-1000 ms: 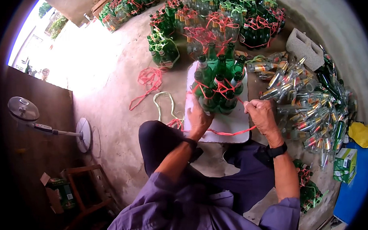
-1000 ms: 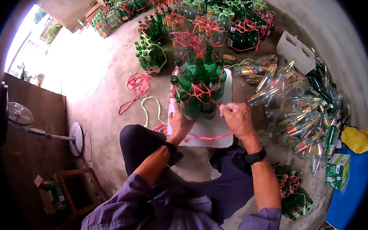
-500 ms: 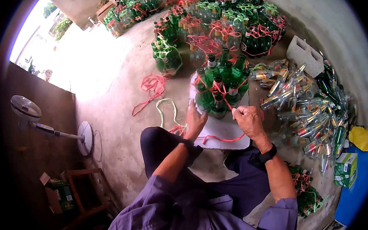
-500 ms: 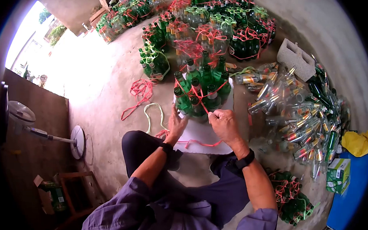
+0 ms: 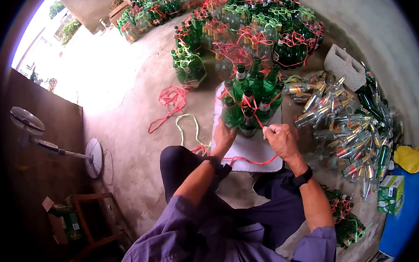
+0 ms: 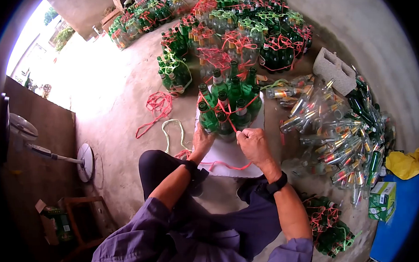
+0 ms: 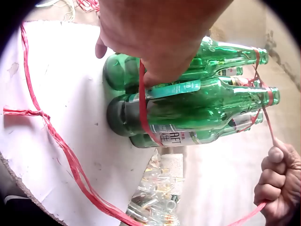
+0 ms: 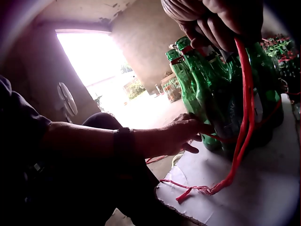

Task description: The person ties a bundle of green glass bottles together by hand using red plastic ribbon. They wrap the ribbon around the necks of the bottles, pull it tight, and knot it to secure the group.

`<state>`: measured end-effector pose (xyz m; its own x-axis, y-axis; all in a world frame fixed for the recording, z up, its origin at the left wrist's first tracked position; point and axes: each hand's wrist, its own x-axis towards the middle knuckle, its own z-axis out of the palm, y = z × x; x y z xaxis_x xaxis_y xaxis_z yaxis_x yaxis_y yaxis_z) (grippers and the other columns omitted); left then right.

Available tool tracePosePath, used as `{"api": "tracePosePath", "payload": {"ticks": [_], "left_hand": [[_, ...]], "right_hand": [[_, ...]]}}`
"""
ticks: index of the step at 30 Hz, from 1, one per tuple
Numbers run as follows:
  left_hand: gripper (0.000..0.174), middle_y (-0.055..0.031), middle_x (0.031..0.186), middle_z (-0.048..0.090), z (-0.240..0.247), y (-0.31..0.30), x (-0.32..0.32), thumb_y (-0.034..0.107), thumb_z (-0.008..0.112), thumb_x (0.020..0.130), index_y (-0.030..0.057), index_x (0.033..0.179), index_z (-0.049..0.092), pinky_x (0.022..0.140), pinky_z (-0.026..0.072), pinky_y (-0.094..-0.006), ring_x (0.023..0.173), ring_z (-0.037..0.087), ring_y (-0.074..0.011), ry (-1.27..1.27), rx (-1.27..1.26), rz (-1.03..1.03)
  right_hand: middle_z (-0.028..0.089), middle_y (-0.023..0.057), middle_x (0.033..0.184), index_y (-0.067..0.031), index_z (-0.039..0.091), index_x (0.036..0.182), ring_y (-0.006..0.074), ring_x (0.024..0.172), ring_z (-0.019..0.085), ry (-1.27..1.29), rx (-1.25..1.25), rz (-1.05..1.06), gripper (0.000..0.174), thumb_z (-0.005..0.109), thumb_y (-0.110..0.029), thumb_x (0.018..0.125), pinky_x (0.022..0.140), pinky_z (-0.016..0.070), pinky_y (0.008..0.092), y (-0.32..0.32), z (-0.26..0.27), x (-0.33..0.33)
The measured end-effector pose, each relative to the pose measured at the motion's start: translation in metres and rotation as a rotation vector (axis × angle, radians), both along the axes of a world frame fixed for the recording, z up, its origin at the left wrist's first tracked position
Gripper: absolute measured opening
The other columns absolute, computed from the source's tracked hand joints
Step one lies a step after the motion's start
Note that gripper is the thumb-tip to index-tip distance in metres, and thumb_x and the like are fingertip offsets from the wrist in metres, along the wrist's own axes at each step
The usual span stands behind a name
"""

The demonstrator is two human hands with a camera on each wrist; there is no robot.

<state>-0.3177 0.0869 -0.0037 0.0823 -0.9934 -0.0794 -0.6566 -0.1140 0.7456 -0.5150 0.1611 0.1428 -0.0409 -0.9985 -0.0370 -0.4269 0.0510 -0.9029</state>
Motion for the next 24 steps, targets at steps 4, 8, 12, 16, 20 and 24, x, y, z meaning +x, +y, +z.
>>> {"api": "tracePosePath", "payload": {"ticks": [4,8,12,16,20,24], "left_hand": [[0.066,-0.0272,0.096,0.066,0.001,0.003,0.001,0.021,0.068,0.075,0.0018,0.131,0.039,0.081,0.047,-0.0519,0.092,0.062,-0.0473,0.036,-0.045,0.018],[0.074,-0.0311,0.108,0.062,-0.018,0.002,0.005,0.014,0.067,0.073,-0.0021,0.138,0.034,0.09,0.0453,-0.0497,0.103,0.058,-0.0477,0.072,-0.198,0.034],[0.079,-0.0281,0.133,0.05,-0.007,0.005,0.005,0.018,0.067,0.075,-0.0061,0.142,0.033,0.108,0.0359,-0.0418,0.127,0.047,-0.0398,0.085,-0.194,0.093],[0.082,-0.0275,0.142,0.042,0.06,0.018,-0.011,0.015,0.069,0.073,-0.0057,0.143,0.031,0.111,0.0328,-0.0422,0.132,0.041,-0.0392,0.098,-0.481,-0.01],[0.088,-0.0304,0.143,0.04,0.069,0.019,-0.021,0.006,0.068,0.065,-0.004,0.144,0.03,0.111,0.0309,-0.0455,0.132,0.039,-0.0443,0.169,-0.606,-0.025],[0.087,-0.0282,0.148,0.033,0.093,0.039,-0.026,0.011,0.073,0.07,0.0001,0.145,0.031,0.112,0.0278,-0.0491,0.138,0.032,-0.0422,0.015,-0.738,-0.118]], "right_hand": [[0.051,0.0072,0.053,0.0053,0.06,0.066,0.0097,0.053,0.045,0.016,-0.039,-0.008,0.035,0.06,-0.021,0.09,0.053,0.0394,0.0315,-0.001,-0.005,0.0],[0.049,0.0179,0.052,0.007,0.055,0.065,0.0222,0.044,0.048,0.033,-0.095,-0.042,0.034,0.06,-0.015,0.09,0.049,0.0402,0.0379,-0.002,-0.012,-0.004],[0.051,0.0111,0.05,0.0032,0.06,0.064,0.0123,0.046,0.045,0.216,-0.189,-0.088,0.033,0.06,-0.019,0.088,0.047,0.038,0.0334,-0.011,-0.033,-0.02],[0.048,0.0269,0.061,0.0063,0.052,0.063,0.0415,0.05,0.049,0.176,-0.222,-0.116,0.03,0.063,-0.011,0.084,0.049,0.0398,0.044,-0.008,-0.02,-0.017],[0.05,0.0262,0.061,0.0055,0.054,0.063,0.0428,0.053,0.053,0.139,-0.227,-0.092,0.029,0.064,-0.011,0.084,0.049,0.0409,0.0447,-0.006,-0.018,-0.014],[0.053,0.0261,0.063,0.0054,0.055,0.063,0.044,0.057,0.055,0.188,-0.267,-0.079,0.028,0.063,-0.012,0.083,0.052,0.0433,0.0455,-0.008,-0.023,-0.018]]}}
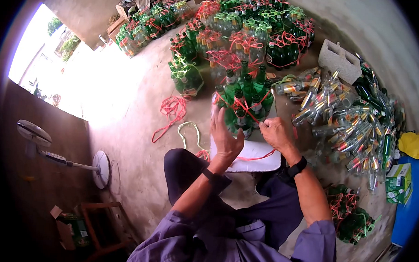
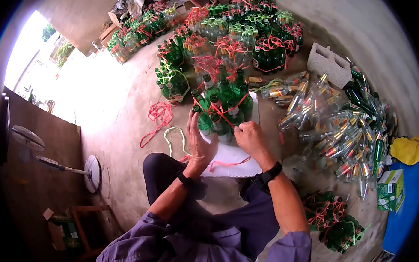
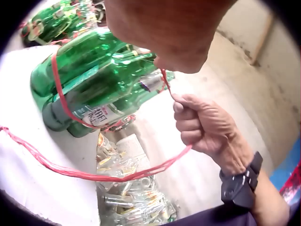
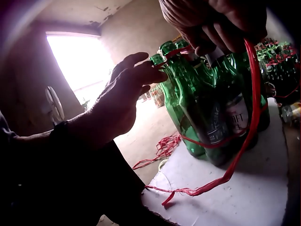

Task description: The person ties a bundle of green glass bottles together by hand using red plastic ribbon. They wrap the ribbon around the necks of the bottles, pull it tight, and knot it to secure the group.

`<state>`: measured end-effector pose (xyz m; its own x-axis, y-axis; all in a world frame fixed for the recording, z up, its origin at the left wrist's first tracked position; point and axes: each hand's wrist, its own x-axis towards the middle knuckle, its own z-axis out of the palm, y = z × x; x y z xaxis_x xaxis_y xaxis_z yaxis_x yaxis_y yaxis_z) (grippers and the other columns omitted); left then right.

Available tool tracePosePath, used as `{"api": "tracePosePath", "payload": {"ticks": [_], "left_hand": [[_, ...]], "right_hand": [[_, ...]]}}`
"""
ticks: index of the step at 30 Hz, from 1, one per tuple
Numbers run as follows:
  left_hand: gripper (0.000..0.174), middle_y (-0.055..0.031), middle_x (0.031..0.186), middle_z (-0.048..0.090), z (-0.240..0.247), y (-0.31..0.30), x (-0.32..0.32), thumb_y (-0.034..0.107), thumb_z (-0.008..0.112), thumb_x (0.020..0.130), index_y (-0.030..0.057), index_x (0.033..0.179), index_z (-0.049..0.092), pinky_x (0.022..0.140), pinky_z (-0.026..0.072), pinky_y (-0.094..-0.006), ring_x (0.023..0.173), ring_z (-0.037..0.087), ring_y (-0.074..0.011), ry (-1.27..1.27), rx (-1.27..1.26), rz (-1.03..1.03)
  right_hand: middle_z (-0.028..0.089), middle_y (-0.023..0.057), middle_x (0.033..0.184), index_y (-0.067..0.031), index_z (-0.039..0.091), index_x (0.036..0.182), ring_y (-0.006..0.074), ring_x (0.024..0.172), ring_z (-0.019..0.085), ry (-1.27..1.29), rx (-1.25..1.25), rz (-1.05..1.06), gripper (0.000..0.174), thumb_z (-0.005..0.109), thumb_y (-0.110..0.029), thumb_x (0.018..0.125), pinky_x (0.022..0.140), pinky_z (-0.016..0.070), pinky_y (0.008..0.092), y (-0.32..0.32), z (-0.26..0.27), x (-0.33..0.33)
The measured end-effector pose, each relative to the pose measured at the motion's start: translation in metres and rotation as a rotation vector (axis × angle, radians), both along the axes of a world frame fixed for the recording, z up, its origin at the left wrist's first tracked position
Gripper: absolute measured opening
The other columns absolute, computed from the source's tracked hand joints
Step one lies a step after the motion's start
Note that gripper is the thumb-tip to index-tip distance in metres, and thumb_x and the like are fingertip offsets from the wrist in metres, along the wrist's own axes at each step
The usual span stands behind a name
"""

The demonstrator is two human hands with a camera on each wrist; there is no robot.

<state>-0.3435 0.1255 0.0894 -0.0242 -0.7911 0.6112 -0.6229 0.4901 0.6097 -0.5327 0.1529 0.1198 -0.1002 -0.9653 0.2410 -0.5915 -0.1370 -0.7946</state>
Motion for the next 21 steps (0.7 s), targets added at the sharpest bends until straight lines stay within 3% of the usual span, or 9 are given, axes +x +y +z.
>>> {"api": "tracePosePath", "payload": {"ticks": [4,6,7,11,21], "left_hand": [[0.089,-0.0259,0.156,0.02,0.056,-0.001,-0.015,0.017,0.079,0.067,0.0075,0.144,0.035,0.116,0.0179,-0.0516,0.144,0.022,-0.0434,-0.257,-0.016,-0.002],[0.08,-0.0289,0.155,0.022,0.078,-0.006,-0.02,0.022,0.077,0.072,-0.0004,0.139,0.041,0.116,0.015,-0.0533,0.145,0.017,-0.0456,-0.467,-0.066,-0.06],[0.082,-0.0232,0.155,0.027,0.076,-0.014,-0.024,0.021,0.08,0.068,0.0008,0.138,0.042,0.118,0.0136,-0.0493,0.146,0.022,-0.0377,-0.443,-0.062,-0.141],[0.077,-0.0214,0.151,0.036,0.039,-0.043,-0.027,0.02,0.077,0.072,-0.0009,0.137,0.043,0.117,0.0172,-0.0481,0.145,0.028,-0.0339,-0.552,-0.061,-0.205],[0.072,-0.0173,0.152,0.037,0.044,-0.038,-0.026,0.014,0.075,0.073,0.0013,0.137,0.046,0.115,0.0202,-0.0455,0.146,0.027,-0.0304,-0.535,-0.026,-0.215]], "right_hand": [[0.054,0.0267,0.065,0.0057,0.056,0.064,0.0453,0.063,0.059,0.027,-0.019,0.01,0.026,0.062,-0.011,0.083,0.055,0.0459,0.0467,-0.002,-0.005,-0.001],[0.055,0.0268,0.066,0.0057,0.057,0.065,0.0456,0.064,0.059,-0.008,0.02,0.004,0.025,0.062,-0.011,0.082,0.056,0.0465,0.0473,-0.003,-0.006,-0.003],[0.056,0.0268,0.066,0.0056,0.057,0.066,0.046,0.066,0.06,-0.047,0.065,0.0,0.023,0.062,-0.011,0.082,0.057,0.0472,0.048,-0.002,-0.008,-0.001],[0.057,0.0265,0.067,0.0053,0.057,0.066,0.0463,0.065,0.06,0.061,0.015,-0.002,0.022,0.062,-0.01,0.081,0.057,0.0476,0.0493,-0.006,-0.009,-0.004],[0.055,0.0248,0.062,0.0024,0.054,0.061,0.045,0.06,0.057,0.071,-0.135,-0.015,0.024,0.062,-0.009,0.081,0.053,0.0452,0.0482,-0.002,-0.023,-0.015]]}}
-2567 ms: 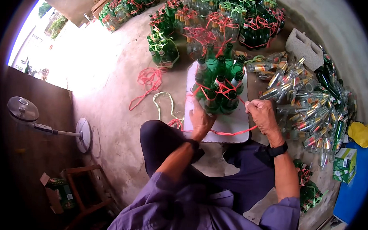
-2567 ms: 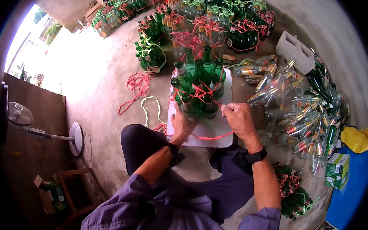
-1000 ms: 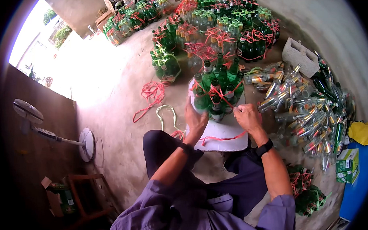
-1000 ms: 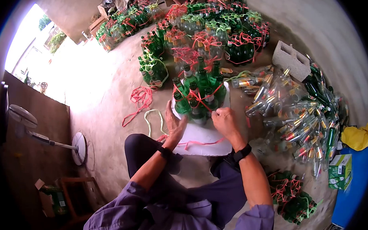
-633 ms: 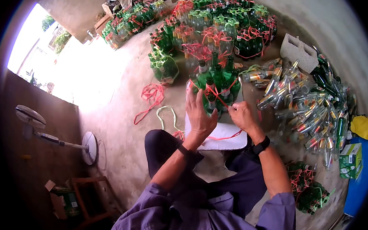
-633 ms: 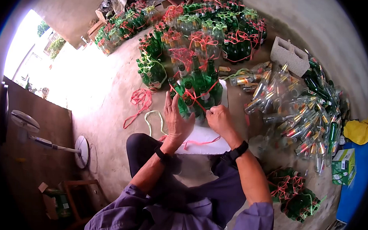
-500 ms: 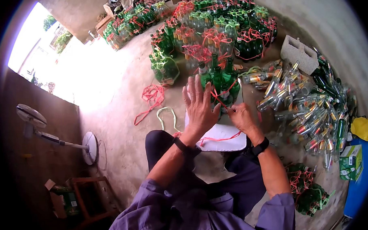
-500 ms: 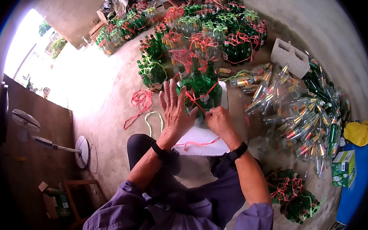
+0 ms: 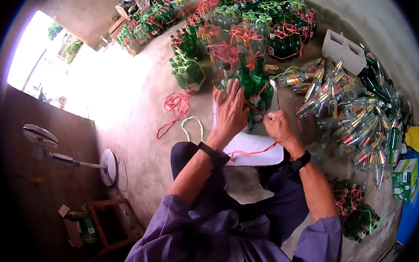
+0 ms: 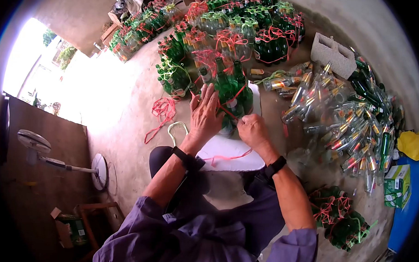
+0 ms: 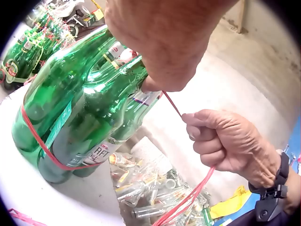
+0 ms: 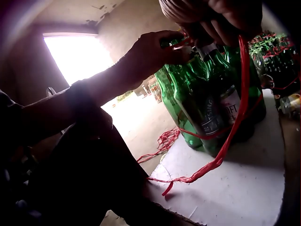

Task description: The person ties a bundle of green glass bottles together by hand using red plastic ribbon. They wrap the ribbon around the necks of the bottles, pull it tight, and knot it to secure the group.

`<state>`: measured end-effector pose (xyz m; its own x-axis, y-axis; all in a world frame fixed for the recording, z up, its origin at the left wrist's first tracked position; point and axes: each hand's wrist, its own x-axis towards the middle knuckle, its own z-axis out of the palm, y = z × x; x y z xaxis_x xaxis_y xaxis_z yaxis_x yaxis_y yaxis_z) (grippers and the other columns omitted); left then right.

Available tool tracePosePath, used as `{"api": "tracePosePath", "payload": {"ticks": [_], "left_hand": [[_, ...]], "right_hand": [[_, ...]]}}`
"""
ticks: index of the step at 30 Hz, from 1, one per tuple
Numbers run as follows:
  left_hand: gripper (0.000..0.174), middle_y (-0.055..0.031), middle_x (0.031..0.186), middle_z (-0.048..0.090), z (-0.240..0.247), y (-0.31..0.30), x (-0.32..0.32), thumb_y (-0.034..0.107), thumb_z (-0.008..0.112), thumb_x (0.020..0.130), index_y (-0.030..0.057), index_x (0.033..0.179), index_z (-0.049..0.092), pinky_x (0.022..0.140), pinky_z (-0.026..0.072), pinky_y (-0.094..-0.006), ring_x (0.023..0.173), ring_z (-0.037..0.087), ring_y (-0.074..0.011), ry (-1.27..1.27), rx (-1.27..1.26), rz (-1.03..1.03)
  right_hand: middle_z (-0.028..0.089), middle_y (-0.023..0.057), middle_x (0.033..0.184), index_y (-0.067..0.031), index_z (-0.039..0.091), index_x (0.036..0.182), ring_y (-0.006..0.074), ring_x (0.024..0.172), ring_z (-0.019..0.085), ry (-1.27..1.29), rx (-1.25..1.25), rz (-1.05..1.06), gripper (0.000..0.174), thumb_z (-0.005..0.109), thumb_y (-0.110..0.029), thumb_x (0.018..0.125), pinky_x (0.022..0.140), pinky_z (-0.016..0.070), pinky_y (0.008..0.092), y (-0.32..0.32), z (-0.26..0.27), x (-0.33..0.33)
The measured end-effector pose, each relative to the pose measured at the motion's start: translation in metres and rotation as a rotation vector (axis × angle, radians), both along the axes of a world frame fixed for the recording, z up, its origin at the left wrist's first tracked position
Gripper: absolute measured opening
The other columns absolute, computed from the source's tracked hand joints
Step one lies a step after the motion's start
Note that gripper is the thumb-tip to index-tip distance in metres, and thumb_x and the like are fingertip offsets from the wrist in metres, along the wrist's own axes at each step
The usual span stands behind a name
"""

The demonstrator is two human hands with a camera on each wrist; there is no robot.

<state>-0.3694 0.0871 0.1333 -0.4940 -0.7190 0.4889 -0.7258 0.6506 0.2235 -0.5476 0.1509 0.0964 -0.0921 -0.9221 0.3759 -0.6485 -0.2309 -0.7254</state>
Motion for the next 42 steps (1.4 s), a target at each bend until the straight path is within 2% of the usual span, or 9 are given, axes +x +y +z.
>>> {"api": "tracePosePath", "payload": {"ticks": [5,7,9,17,21,24,27,35,42], "left_hand": [[0.07,-0.0153,0.152,0.038,-0.002,0.0,0.0,0.012,0.075,0.072,0.0042,0.137,0.048,0.115,0.0194,-0.0455,0.145,0.029,-0.0292,0.017,0.004,0.005],[0.07,-0.0148,0.152,0.039,-0.001,0.001,-0.001,0.012,0.075,0.072,0.0054,0.136,0.049,0.115,0.0193,-0.0455,0.145,0.029,-0.0289,0.018,0.008,0.005],[0.064,-0.0193,0.147,0.042,0.001,0.001,-0.001,0.011,0.072,0.072,0.0014,0.132,0.05,0.108,0.0284,-0.0484,0.141,0.035,-0.0342,0.0,-0.056,-0.015],[0.064,-0.0166,0.147,0.043,0.002,0.002,-0.002,0.012,0.072,0.072,0.0008,0.132,0.051,0.109,0.0272,-0.0483,0.14,0.038,-0.0318,0.01,-0.046,0.028],[0.067,-0.0131,0.151,0.039,0.003,0.0,0.0,0.013,0.072,0.074,0.0038,0.136,0.048,0.114,0.0199,-0.0455,0.143,0.033,-0.0282,0.021,0.042,0.026],[0.067,-0.0128,0.153,0.036,0.005,0.0,0.002,0.014,0.071,0.075,0.0024,0.137,0.048,0.114,0.0213,-0.0451,0.144,0.031,-0.0273,-0.017,0.067,0.037],[0.066,-0.0121,0.153,0.036,0.004,0.0,0.003,0.015,0.07,0.077,0.002,0.137,0.047,0.114,0.0212,-0.0443,0.144,0.031,-0.0271,-0.03,0.067,0.039],[0.061,-0.0176,0.149,0.04,0.001,-0.004,0.003,0.01,0.068,0.074,-0.0017,0.132,0.051,0.11,0.0247,-0.0462,0.139,0.037,-0.0331,0.046,0.019,-0.014],[0.065,-0.0151,0.15,0.04,0.0,-0.004,0.0,0.01,0.068,0.073,0.0018,0.135,0.049,0.113,0.0211,-0.0434,0.142,0.034,-0.0293,0.037,0.025,0.004]], "right_hand": [[0.051,0.0236,0.059,0.0027,0.051,0.061,0.0443,0.056,0.054,0.007,-0.065,0.046,0.025,0.062,-0.008,0.08,0.05,0.042,0.0483,0.005,-0.007,-0.003],[0.05,0.024,0.059,0.0031,0.05,0.061,0.0439,0.056,0.053,-0.031,0.044,0.013,0.025,0.061,-0.008,0.08,0.049,0.0409,0.0471,0.01,0.001,-0.003],[0.049,0.0246,0.06,0.0032,0.049,0.061,0.0447,0.056,0.052,-0.021,0.058,0.004,0.025,0.061,-0.008,0.08,0.049,0.0401,0.0466,0.014,0.007,-0.002],[0.047,0.0267,0.061,0.0039,0.05,0.061,0.0485,0.06,0.049,-0.002,0.049,0.033,0.026,0.061,-0.007,0.082,0.048,0.0387,0.0464,0.021,0.018,-0.005],[0.053,0.0263,0.063,0.0024,0.052,0.064,0.046,0.06,0.055,0.089,-0.02,0.013,0.023,0.061,-0.006,0.083,0.05,0.0433,0.0474,0.021,0.042,-0.006],[0.062,0.0178,0.067,-0.0038,0.055,0.071,0.0369,0.063,0.063,0.396,-0.155,0.046,0.014,0.06,-0.005,0.084,0.055,0.0505,0.0457,0.008,0.067,-0.019],[0.062,0.015,0.068,-0.0051,0.055,0.075,0.0346,0.063,0.064,0.575,-0.226,0.051,0.014,0.061,-0.008,0.087,0.056,0.0521,0.0433,-0.019,0.085,-0.024],[0.064,0.0139,0.068,-0.0065,0.057,0.076,0.032,0.063,0.066,0.623,-0.315,-0.067,0.018,0.062,-0.015,0.091,0.056,0.0537,0.0409,-0.094,0.067,-0.011],[0.066,0.0159,0.069,-0.0051,0.06,0.075,0.0345,0.066,0.067,0.569,-0.151,-0.16,0.02,0.063,-0.018,0.091,0.058,0.0533,0.0442,-0.102,0.058,-0.005]]}}
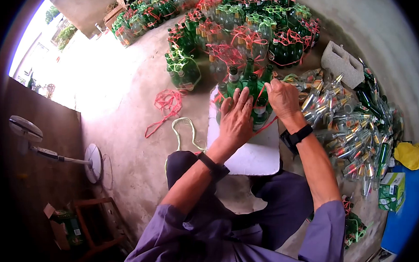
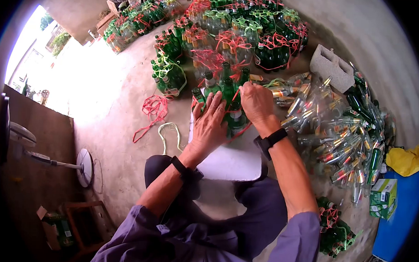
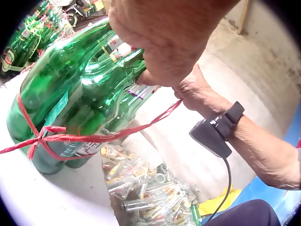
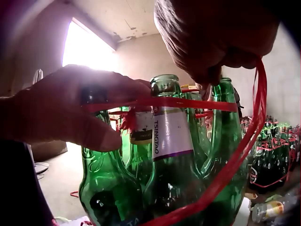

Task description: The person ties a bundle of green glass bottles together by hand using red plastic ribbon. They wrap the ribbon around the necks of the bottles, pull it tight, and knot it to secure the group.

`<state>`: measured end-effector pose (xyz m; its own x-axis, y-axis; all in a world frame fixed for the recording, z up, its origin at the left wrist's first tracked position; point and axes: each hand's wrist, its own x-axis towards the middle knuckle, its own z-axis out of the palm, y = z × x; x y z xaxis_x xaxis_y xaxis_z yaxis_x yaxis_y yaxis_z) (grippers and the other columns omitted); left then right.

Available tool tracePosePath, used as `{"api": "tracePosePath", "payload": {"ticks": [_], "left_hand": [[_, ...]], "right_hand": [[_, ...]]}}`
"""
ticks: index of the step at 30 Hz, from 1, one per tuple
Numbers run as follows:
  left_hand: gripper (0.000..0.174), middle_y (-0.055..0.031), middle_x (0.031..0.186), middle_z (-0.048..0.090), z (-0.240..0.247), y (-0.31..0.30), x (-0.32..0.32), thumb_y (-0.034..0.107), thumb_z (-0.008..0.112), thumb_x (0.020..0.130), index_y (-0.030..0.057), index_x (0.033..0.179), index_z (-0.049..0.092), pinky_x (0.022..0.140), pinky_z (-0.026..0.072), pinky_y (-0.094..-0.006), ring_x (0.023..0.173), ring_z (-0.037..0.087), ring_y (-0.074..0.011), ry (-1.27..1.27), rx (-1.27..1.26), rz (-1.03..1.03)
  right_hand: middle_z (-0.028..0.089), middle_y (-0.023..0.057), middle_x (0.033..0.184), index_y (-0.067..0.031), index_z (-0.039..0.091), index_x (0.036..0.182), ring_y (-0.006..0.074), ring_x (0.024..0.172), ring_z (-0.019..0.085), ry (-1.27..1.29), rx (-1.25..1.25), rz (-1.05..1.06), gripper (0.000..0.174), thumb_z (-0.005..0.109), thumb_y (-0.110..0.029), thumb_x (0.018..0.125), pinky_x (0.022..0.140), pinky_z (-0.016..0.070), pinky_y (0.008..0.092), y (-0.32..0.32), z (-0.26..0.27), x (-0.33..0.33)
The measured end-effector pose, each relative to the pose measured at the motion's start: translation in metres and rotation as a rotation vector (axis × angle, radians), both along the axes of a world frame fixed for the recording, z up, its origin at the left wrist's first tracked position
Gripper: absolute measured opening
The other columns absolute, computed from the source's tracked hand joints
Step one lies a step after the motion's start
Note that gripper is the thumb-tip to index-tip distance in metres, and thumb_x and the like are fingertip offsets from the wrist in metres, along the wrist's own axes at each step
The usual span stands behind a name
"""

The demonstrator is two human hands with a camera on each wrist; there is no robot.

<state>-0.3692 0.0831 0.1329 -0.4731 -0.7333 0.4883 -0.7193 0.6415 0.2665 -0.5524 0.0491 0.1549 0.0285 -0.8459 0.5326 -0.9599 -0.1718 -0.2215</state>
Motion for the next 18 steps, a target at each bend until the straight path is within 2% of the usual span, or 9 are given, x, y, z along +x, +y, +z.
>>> {"api": "tracePosePath", "payload": {"ticks": [5,6,7,9,10,11,14,16,18], "left_hand": [[0.054,-0.0182,0.148,0.041,0.002,0.0,0.002,0.008,0.063,0.075,0.0018,0.128,0.054,0.109,0.0252,-0.0456,0.138,0.038,-0.0338,0.014,-0.008,-0.021],[0.054,-0.0182,0.148,0.041,0.001,0.0,0.003,0.008,0.063,0.075,0.0018,0.128,0.054,0.109,0.0252,-0.0456,0.138,0.038,-0.0338,0.016,-0.005,-0.019],[0.056,-0.0159,0.149,0.04,-0.001,-0.001,0.003,0.009,0.065,0.074,0.0036,0.128,0.053,0.11,0.0236,-0.0448,0.14,0.036,-0.0316,0.013,0.002,-0.016],[0.057,-0.0136,0.15,0.039,-0.003,-0.001,0.004,0.009,0.067,0.074,0.0055,0.129,0.053,0.111,0.0219,-0.044,0.141,0.034,-0.0293,0.01,0.007,-0.015],[0.056,-0.0135,0.15,0.039,-0.003,-0.001,0.004,0.009,0.066,0.074,0.0054,0.128,0.054,0.111,0.022,-0.0444,0.141,0.034,-0.0297,0.002,0.004,-0.011],[0.055,-0.0134,0.151,0.038,-0.003,-0.002,0.002,0.009,0.066,0.074,0.0053,0.127,0.054,0.111,0.0221,-0.0448,0.142,0.033,-0.0301,-0.005,0.0,-0.008],[0.055,-0.0146,0.15,0.039,-0.002,-0.003,0.003,0.009,0.066,0.073,0.0054,0.127,0.054,0.112,0.0206,-0.0455,0.142,0.032,-0.0309,-0.016,0.011,-0.022],[0.056,-0.0157,0.148,0.041,0.01,-0.002,0.004,0.009,0.065,0.074,0.0044,0.128,0.053,0.113,0.0202,-0.046,0.142,0.032,-0.0315,-0.039,-0.001,-0.03],[0.057,-0.0167,0.146,0.043,0.022,-0.004,0.004,0.009,0.065,0.074,0.0034,0.13,0.053,0.113,0.0198,-0.0465,0.143,0.031,-0.0322,-0.062,-0.006,-0.038]], "right_hand": [[0.062,0.0204,0.065,-0.0017,0.062,0.07,0.0407,0.068,0.064,-0.193,0.076,-0.133,0.026,0.066,-0.02,0.088,0.058,0.0502,0.0484,0.017,-0.019,-0.003],[0.058,0.0233,0.064,0.0014,0.059,0.068,0.043,0.062,0.06,-0.318,-0.003,-0.077,0.03,0.066,-0.021,0.088,0.054,0.0458,0.0478,0.023,-0.023,-0.006],[0.058,0.0233,0.064,0.0014,0.059,0.068,0.043,0.062,0.06,-0.315,0.001,-0.074,0.03,0.066,-0.021,0.088,0.054,0.0458,0.0478,0.028,-0.028,-0.009],[0.053,0.0246,0.061,0.0039,0.057,0.068,0.041,0.05,0.05,-0.486,0.076,-0.081,0.033,0.067,-0.02,0.087,0.05,0.0404,0.0457,0.034,-0.04,-0.017],[0.046,0.0249,0.058,0.0054,0.055,0.067,0.0346,0.046,0.037,-0.524,0.096,-0.077,0.033,0.068,-0.019,0.086,0.047,0.0349,0.0426,0.034,-0.052,-0.022],[0.046,0.0249,0.058,0.0054,0.055,0.067,0.0346,0.046,0.037,-0.524,0.089,-0.081,0.033,0.068,-0.019,0.086,0.047,0.0349,0.0426,0.031,-0.064,-0.025],[0.048,0.0209,0.054,0.0051,0.056,0.066,0.0259,0.047,0.032,-0.6,0.181,-0.096,0.035,0.069,-0.022,0.085,0.046,0.0326,0.041,0.028,-0.078,-0.027],[0.039,0.0037,0.05,0.0006,0.058,0.063,0.0102,0.05,0.035,-0.966,0.438,-0.165,0.032,0.07,-0.021,0.084,0.048,0.0304,0.0349,0.027,-0.072,-0.018],[0.04,0.0013,0.049,-0.0006,0.06,0.065,0.0101,0.049,0.036,-0.999,0.484,-0.135,0.032,0.069,-0.025,0.084,0.048,0.0308,0.0341,0.026,-0.065,-0.013]]}}
